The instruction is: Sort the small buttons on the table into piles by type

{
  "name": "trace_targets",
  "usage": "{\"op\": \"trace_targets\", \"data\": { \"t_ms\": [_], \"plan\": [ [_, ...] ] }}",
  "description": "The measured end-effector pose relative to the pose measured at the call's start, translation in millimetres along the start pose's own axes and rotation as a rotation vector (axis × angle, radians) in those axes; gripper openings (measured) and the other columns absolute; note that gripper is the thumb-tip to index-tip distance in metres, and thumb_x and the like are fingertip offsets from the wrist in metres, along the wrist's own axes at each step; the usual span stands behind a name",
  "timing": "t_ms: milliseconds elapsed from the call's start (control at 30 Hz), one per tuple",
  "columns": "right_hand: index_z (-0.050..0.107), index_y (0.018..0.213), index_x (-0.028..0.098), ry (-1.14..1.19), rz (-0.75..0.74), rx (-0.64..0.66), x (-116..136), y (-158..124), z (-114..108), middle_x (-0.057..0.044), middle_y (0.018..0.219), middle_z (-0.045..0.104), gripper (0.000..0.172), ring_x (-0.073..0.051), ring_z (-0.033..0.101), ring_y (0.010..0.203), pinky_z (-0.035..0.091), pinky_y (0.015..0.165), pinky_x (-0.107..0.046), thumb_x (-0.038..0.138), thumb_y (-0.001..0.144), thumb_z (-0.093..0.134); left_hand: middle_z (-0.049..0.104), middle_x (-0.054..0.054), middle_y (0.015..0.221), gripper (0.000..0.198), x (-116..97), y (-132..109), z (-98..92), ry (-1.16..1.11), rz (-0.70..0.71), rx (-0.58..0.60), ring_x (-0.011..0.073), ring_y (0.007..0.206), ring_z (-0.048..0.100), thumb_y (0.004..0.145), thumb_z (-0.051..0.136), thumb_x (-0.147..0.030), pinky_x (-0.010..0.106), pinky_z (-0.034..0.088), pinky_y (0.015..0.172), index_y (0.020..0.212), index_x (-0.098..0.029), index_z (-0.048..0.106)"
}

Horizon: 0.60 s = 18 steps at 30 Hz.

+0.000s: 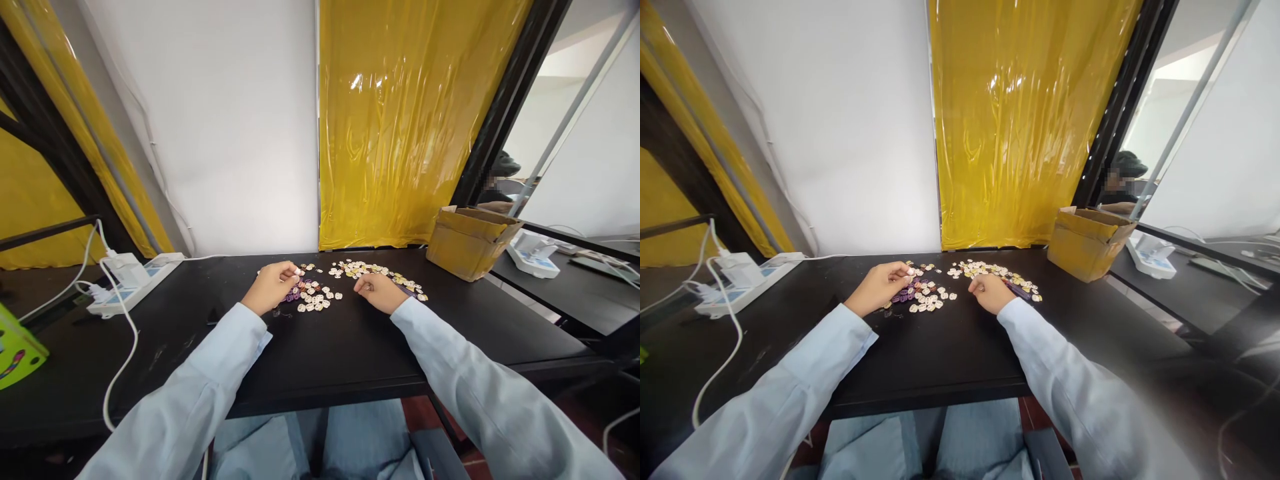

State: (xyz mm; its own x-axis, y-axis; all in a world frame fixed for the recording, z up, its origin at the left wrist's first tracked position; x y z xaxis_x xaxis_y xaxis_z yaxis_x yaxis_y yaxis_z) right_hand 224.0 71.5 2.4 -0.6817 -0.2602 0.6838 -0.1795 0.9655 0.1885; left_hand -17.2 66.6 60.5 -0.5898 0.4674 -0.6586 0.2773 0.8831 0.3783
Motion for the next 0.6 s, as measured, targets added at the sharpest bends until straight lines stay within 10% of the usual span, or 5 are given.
{"op": "trace_targets", "data": {
  "t_ms": [400,600],
  "plan": [
    [0.064,0.085,0.015,0.251,0.203,-0.048,-21,-1,-21,-0.007,0.075,0.07,0.021,-0.014,0.062,0.053,0.049,0.049,-0.025,0.008,0.07,0.052,0.068,0.004,0.07,0.007,-2,-4,9.2,-0.001,-0.051,0.049,0.0188,0.067,0.067,0.071,0.056,-0.023,0.026,0.051,0.06,0.07,-0.017,0.059],
    [0.069,0.069,0.019,-0.165,0.132,-0.124,-24,3,-33,-0.001,0.062,0.067,0.006,-0.015,0.063,0.061,0.046,0.059,-0.023,0.017,0.066,0.063,0.07,0.007,0.081,0.019,11,-2,18.8,-0.23,-0.116,0.103,0.02,0.073,0.069,0.068,0.066,-0.024,0.028,0.054,0.062,0.084,-0.015,0.062]
  ]
}}
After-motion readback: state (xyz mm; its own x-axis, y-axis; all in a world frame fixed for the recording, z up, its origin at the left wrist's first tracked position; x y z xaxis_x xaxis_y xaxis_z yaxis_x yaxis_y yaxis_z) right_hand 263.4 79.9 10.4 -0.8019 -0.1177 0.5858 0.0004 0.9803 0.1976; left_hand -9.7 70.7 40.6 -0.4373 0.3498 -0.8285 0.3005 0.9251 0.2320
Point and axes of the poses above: each hand's wrist, its own y-axis towards the middle knuckle, its own z-axis out of the palm, x = y × z, the point moved 9 cm from there along y, towards the middle knuckle
